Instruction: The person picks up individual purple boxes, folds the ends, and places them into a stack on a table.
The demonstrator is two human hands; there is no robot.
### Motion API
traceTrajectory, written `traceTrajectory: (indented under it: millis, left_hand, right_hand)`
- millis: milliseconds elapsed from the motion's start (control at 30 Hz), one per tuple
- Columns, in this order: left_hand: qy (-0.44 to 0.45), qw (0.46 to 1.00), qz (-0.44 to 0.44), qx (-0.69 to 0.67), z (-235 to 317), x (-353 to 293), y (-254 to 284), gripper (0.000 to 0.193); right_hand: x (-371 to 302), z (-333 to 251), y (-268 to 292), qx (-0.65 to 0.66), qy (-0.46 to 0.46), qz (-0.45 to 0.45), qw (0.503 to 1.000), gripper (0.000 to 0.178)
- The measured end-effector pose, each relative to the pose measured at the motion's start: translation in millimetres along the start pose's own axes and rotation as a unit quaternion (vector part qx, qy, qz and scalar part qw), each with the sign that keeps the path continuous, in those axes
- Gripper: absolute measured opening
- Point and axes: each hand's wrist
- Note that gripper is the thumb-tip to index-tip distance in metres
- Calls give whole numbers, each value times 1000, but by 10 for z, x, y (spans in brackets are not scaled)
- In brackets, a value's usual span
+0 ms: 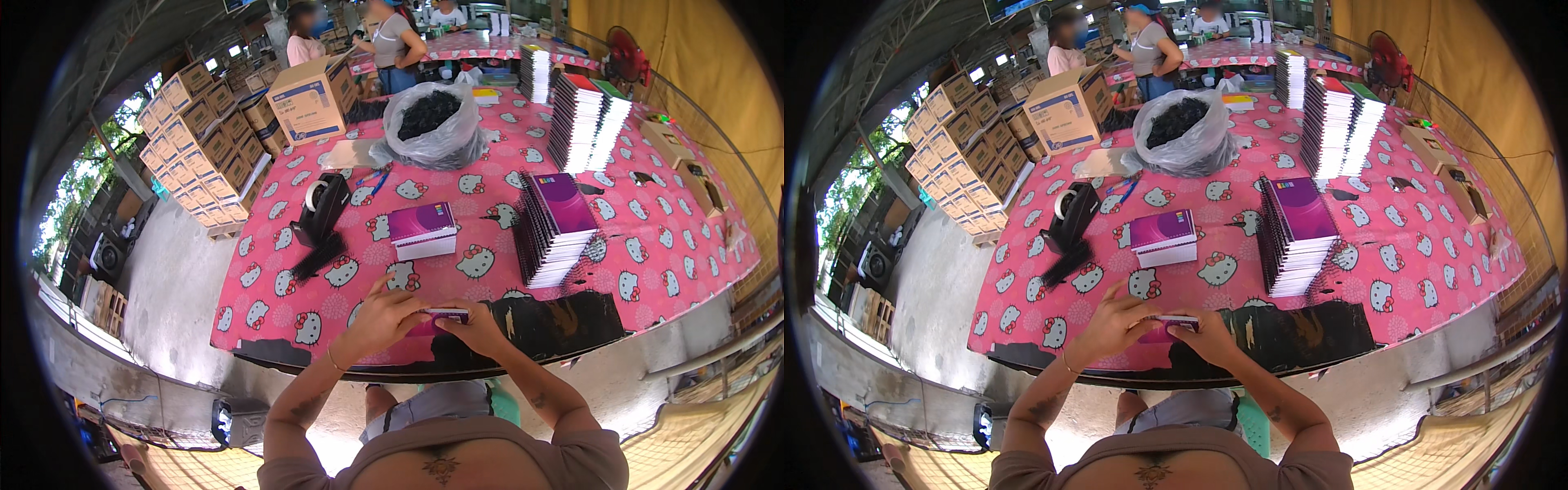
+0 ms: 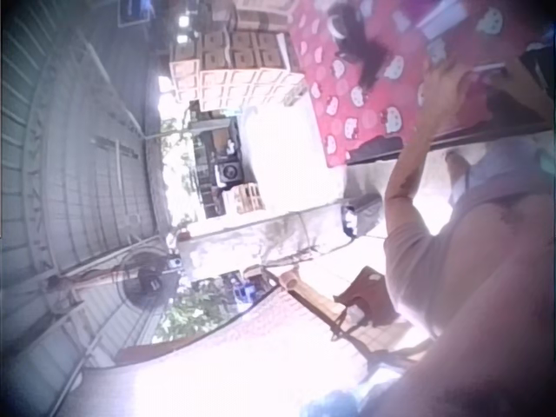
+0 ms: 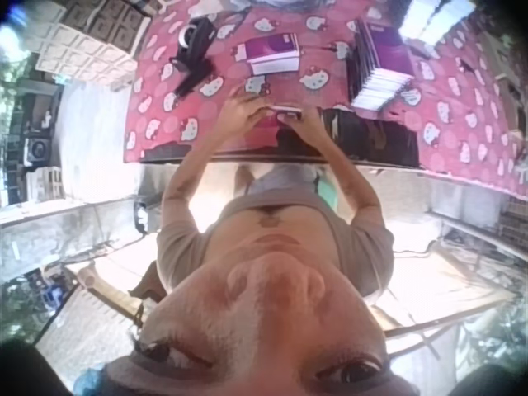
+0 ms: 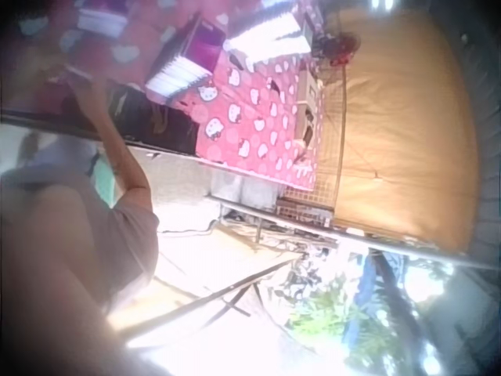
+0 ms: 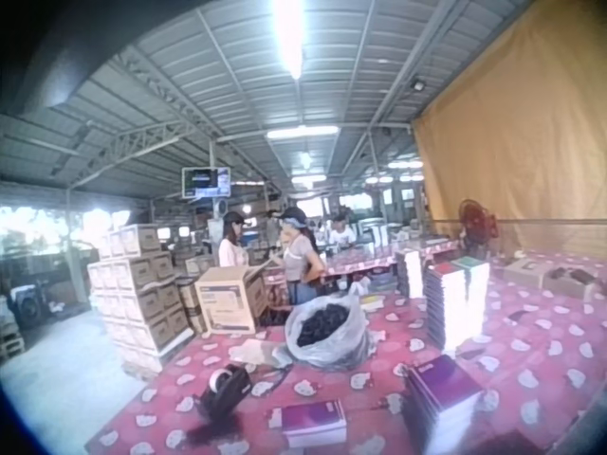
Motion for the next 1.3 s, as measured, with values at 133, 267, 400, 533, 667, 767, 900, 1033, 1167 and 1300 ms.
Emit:
traceTrajectory:
  millis: [133,267,400,533,667,767,900,1033,1167,1300]
  left_hand:
    - [-23,1000,-10,2,-40,-2,-32,20]
    - [-31,999,-35,24,-51,-21,-26,20]
    - [-18,989,-23,145,-17,-59,-150,41]
    - [52,980,-32,189,429,-313,-555,74]
    - [96,970,-8,223,258,-137,-448,87]
    - [103,972,-47,205,356,-196,-462,88]
    - [100,980,-50,165,388,-324,-653,87]
    - [75,981,5,181,302,-209,-588,84]
    - [67,986,80,132,358,-271,-679,70]
    - [59,991,-50,110,-73,-251,-537,49]
  right_hand:
    - [-19,9,27,-20,9,-9,1000,29]
    - [-48,1,13,-19,-16,-15,1000,30]
    - [-24,59,-7,58,-23,-7,998,32]
    - [-12,49,-62,90,-25,79,993,29]
    - [24,162,-213,61,8,75,995,31]
    - [11,114,-244,139,-36,58,988,32]
    - [102,189,-233,125,10,69,990,33]
    - [75,194,-286,131,33,82,987,29]
    - [181,452,-157,108,19,41,993,28]
    - [187,581,-185,-47,18,-8,999,29]
Point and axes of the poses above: each hand's wrist, its own x-axis towards the middle knuckle, its own y-axis out of the back of the hand, z = x × y, and after that the axes turned 5 degrees about -y, right-handed
